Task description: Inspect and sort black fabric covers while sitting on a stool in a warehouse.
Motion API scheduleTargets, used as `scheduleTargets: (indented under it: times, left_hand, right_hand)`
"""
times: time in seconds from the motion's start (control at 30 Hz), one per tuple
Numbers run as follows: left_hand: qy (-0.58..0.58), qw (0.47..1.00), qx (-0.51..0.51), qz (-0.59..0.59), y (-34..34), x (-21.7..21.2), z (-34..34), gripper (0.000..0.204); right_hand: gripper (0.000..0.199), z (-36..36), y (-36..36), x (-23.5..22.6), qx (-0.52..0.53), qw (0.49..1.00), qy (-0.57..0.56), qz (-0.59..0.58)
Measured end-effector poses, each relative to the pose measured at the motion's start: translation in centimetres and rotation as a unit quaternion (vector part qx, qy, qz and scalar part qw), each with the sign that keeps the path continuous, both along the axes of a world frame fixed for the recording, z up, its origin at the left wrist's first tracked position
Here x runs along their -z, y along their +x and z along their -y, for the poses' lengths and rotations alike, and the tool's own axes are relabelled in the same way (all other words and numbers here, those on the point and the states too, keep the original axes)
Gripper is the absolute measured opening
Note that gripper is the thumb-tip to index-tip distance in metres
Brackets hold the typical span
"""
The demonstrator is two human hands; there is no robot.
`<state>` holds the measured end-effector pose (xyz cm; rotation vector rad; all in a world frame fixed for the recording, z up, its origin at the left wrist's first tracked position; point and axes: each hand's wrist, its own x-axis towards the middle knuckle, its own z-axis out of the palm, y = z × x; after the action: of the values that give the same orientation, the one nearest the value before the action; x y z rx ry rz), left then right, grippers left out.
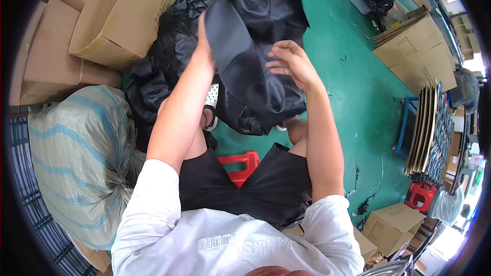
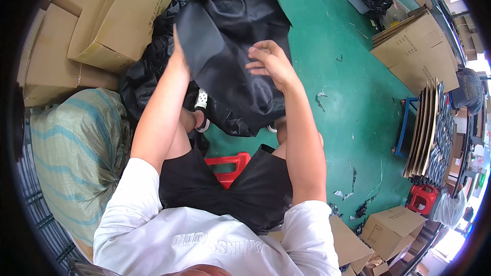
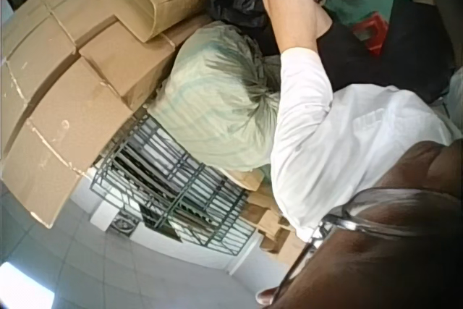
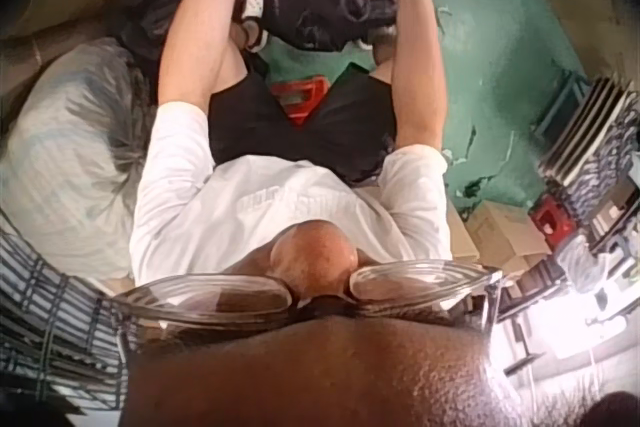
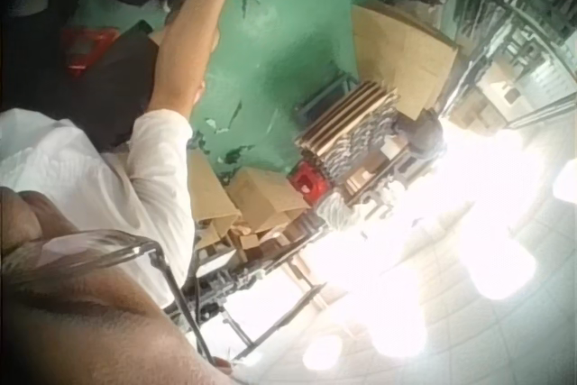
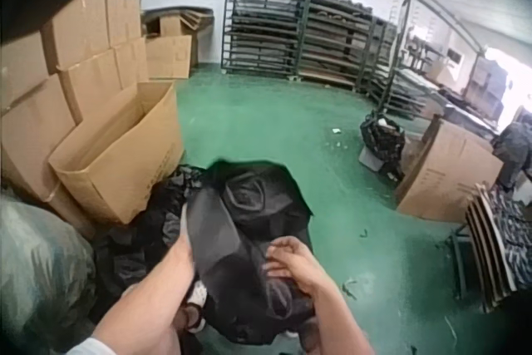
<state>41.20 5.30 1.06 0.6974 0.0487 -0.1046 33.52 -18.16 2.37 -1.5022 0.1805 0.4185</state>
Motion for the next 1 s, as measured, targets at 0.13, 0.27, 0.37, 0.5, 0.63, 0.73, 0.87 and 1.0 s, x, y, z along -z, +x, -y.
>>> scheduleTargets:
  times: [0.13,0.27,0.37,0.5,0.63,0.73,0.87,1.0]
  left_hand:
    - [0.439,0.822,-0.322,0.168,5.9,4.5,-8.8,0.026]
    - [0.092,0.875,-0.473,-0.045,4.2,-0.6,-7.8,0.041]
    - [0.154,0.813,-0.559,-0.057,2.9,-2.6,-7.1,0.045]
    - [0.174,0.738,-0.651,-0.038,2.2,-5.2,-8.1,0.048]
    - [0.285,0.667,-0.689,0.012,1.2,-5.3,-11.2,0.036]
    - [0.366,0.597,-0.714,-0.027,0.8,-5.4,-12.8,0.03]
    - [0.276,0.585,-0.749,-0.146,1.9,-2.2,-18.4,0.031]
    - [0.276,0.541,-0.713,-0.351,-1.8,2.8,-25.8,0.035]
  right_hand:
    - [0.032,0.1,2.0,3.4,-0.061,0.953,-0.297,0.031]
    - [0.036,1.3,1.0,7.6,-0.258,0.807,-0.531,-0.024]
    - [0.033,-0.4,-0.9,11.7,-0.302,0.768,-0.564,-0.015]
    - [0.09,-0.5,-0.9,13.8,-0.084,0.867,-0.491,-0.003]
    - [0.096,-2.6,-2.8,13.2,-0.091,0.823,-0.554,-0.087]
    - [0.058,-2.1,-2.5,14.9,-0.089,0.825,-0.554,-0.073]
    - [0.038,-1.8,-0.8,13.8,-0.028,0.848,-0.529,-0.005]
    - [0.043,-1.9,1.5,11.1,0.075,0.921,-0.381,0.027]
